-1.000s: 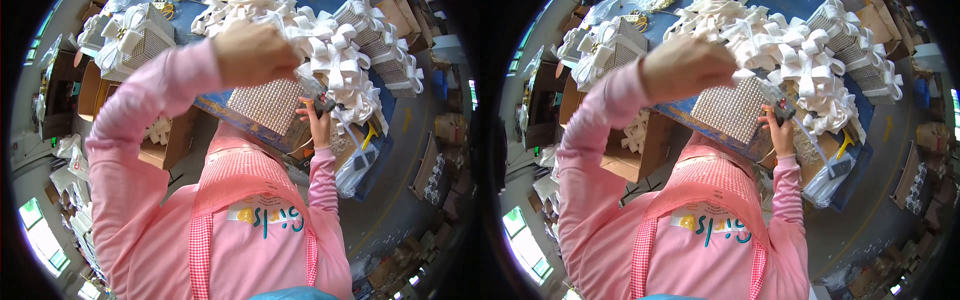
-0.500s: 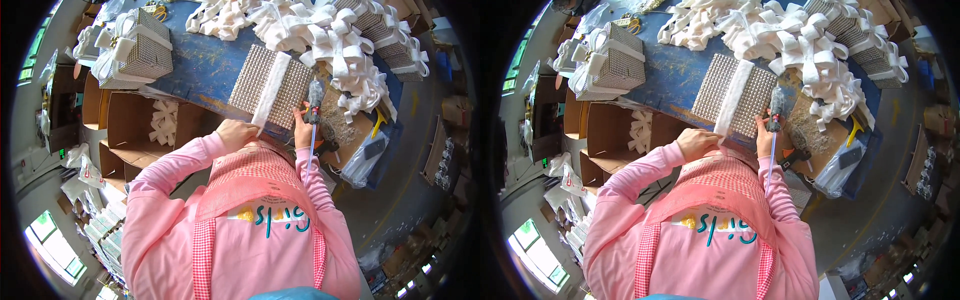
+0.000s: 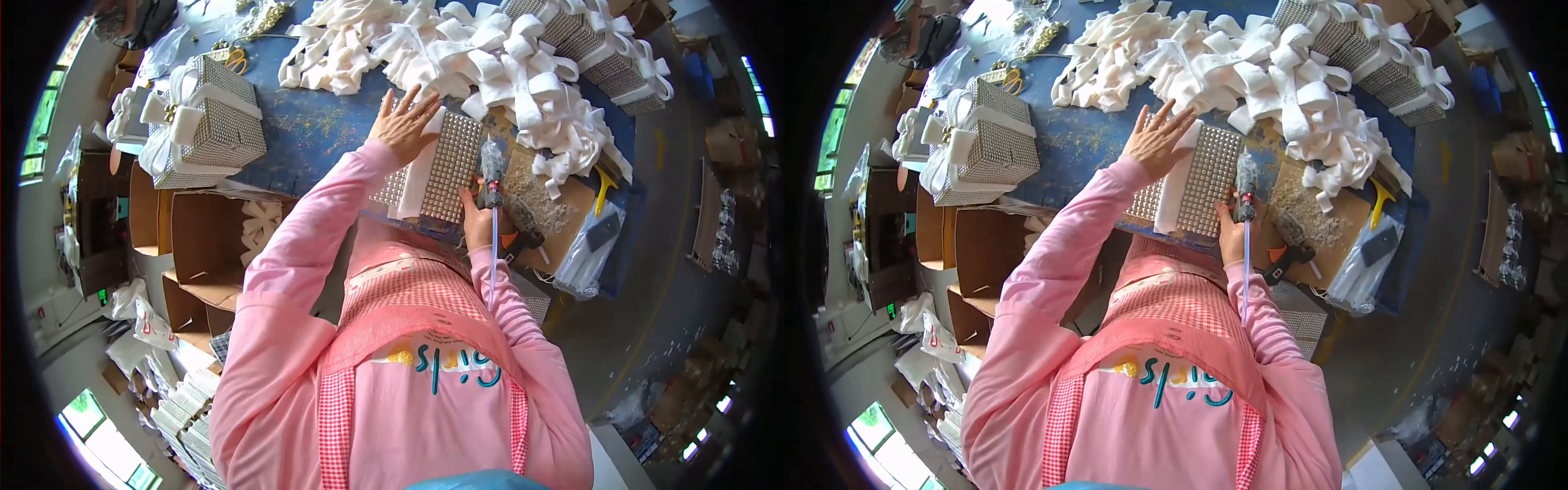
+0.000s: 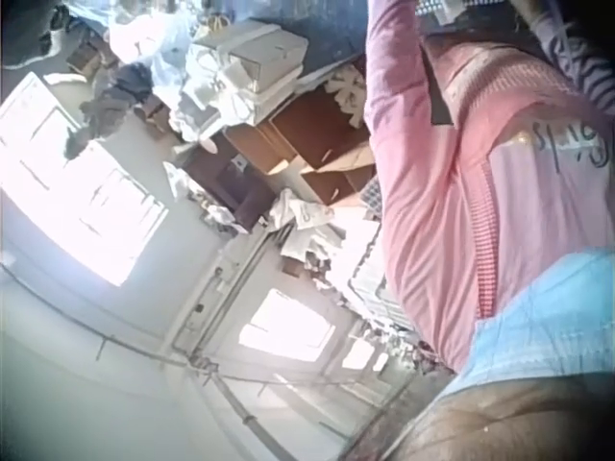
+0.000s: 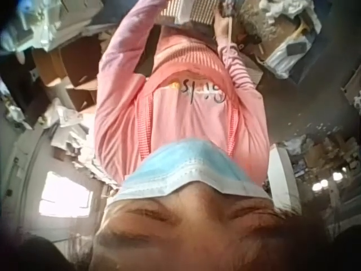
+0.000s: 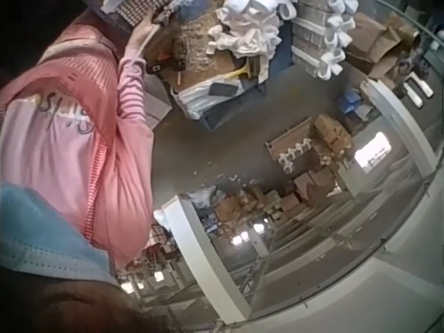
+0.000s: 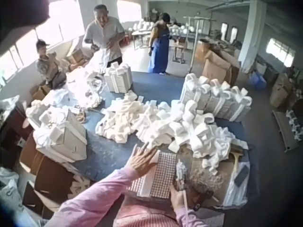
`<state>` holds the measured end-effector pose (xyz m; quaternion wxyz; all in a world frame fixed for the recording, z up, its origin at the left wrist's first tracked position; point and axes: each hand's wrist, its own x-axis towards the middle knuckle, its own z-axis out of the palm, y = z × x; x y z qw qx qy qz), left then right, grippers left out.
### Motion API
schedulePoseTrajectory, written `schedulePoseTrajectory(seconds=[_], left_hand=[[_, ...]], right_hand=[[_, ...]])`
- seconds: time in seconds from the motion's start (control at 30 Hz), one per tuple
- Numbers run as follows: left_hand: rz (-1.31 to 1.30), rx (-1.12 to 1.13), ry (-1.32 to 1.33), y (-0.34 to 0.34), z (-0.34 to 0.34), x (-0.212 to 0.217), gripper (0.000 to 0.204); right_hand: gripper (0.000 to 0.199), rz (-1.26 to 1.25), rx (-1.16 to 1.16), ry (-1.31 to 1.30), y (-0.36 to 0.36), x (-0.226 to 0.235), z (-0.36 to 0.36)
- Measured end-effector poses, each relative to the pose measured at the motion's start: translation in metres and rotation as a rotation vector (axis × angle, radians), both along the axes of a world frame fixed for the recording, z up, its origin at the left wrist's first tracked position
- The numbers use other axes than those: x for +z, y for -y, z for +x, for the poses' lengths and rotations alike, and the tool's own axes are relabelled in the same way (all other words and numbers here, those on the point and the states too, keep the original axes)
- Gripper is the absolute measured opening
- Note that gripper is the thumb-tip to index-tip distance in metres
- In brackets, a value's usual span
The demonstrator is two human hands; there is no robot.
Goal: Apply glue and attach decorative foam bows and gold ornaments to gift boxes using a hot glue gun.
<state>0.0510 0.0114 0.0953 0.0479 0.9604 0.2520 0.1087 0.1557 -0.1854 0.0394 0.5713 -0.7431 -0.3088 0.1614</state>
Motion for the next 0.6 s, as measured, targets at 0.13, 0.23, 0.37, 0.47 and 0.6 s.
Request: schedulePoseTrajectory(seconds=[0.13,0.23,0.37,0.47,0.6], left_hand=[[-0.019,0.023,-0.319,0.039,-0.011,-0.012,0.065],[-0.118,0.01,-0.321,0.089,-0.039,0.002,0.063],[-0.324,-0.02,-0.077,0.121,-0.076,0.01,0.049],[-0.293,0.318,0.571,0.111,-0.102,-0.002,0.039],[-0.839,0.505,0.738,0.096,-0.129,-0.05,0.045]], right_hand=[[0.032,-0.023,0.006,-0.12,-0.001,0.006,0.005],[0.031,-0.025,-0.021,-0.046,0.0,-0.004,0.013],[0.032,-0.103,-0.003,-0.141,0.003,0.018,0.009],[0.038,-0.197,0.03,-0.095,0.012,0.031,0.004],[0.029,-0.004,0.045,-0.079,0.04,-0.006,-0.02]])
